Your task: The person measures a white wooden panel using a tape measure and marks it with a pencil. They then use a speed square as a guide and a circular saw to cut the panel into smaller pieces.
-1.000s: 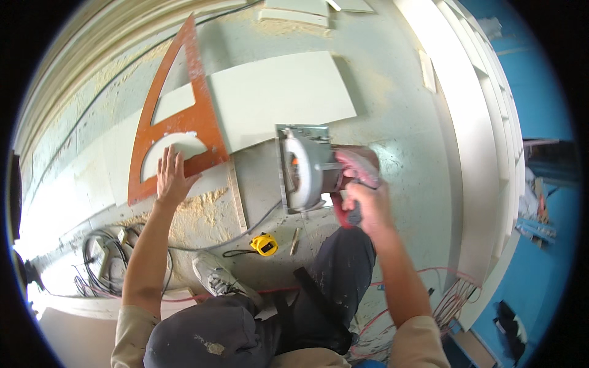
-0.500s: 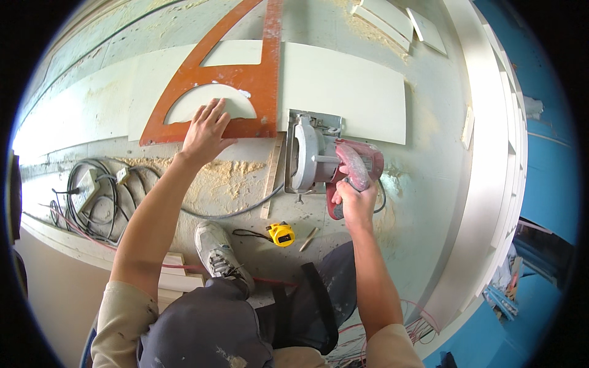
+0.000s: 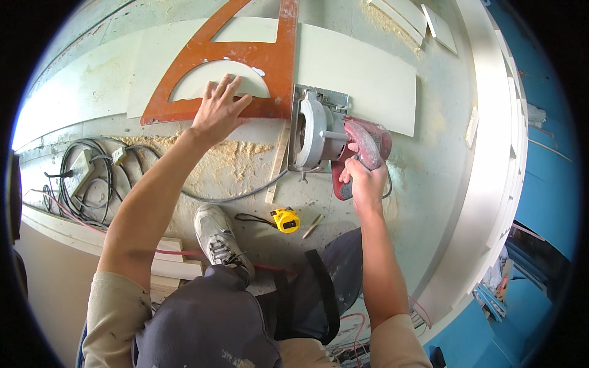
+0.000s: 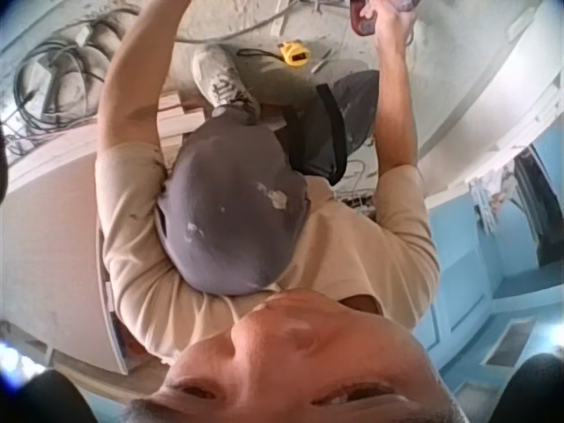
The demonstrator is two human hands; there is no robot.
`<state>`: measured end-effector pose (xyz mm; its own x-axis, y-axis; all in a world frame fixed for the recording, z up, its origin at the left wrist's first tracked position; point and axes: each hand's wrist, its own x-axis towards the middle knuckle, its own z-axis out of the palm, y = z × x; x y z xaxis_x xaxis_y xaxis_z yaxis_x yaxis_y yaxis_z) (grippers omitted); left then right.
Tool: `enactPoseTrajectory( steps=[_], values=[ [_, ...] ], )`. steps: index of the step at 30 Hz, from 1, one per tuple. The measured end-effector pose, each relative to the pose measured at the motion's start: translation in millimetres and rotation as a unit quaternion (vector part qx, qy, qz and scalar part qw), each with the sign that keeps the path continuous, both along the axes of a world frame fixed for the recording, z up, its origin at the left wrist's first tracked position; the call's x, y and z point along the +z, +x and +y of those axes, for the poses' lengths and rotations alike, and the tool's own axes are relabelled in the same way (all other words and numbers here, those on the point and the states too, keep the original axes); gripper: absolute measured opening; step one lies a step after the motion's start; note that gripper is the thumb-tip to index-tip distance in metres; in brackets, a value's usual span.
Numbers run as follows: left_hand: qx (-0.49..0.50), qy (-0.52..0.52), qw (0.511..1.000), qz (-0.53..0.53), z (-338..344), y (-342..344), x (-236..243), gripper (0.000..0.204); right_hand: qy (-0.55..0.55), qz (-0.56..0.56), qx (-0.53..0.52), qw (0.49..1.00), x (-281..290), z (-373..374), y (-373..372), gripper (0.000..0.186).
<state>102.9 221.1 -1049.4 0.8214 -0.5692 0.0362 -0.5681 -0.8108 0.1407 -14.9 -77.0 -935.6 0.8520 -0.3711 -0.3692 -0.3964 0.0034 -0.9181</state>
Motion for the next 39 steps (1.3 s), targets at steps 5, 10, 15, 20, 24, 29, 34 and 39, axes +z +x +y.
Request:
enactPoseTrajectory(
  steps=[5,10,15,20,24,29,34,39],
  values=[
    [-0.003,0.022,1.0,0.011,0.5,1.8,-2.0,0.054,0.01,-0.001,0.004,1.0,1.0,-0.7,0.5,0.028],
    [0.018,-0.007,1.0,0.023,1.7,2.8,2.7,0.061,0.003,0.008,0.001,1.0,1.9,0.7,1.9,0.029],
    [0.033,0.003,0.998,0.055,-1.4,3.9,7.9,0.062,0.004,0.01,0.001,1.0,1.7,1.2,3.0,0.03],
    [0.033,0.023,0.998,0.047,-2.5,3.0,9.1,0.062,0.007,0.008,0.001,1.0,1.2,1.6,2.7,0.03],
    [0.033,0.011,0.998,0.06,-2.2,2.9,8.8,0.059,0.005,0.013,-0.005,1.0,1.7,1.7,3.0,0.03],
    [0.035,-0.006,0.999,0.04,-2.0,1.3,9.6,0.06,-0.004,0.012,0.006,1.0,2.4,0.8,4.0,0.031],
    [0.041,-0.002,0.998,0.043,-2.2,1.3,10.2,0.061,-0.005,0.009,0.013,1.0,0.9,-1.6,3.6,0.031],
    [0.034,0.006,0.999,0.029,-0.7,4.2,8.3,0.067,0.006,0.013,0.011,1.0,-1.2,-2.8,1.7,0.03]
  ],
)
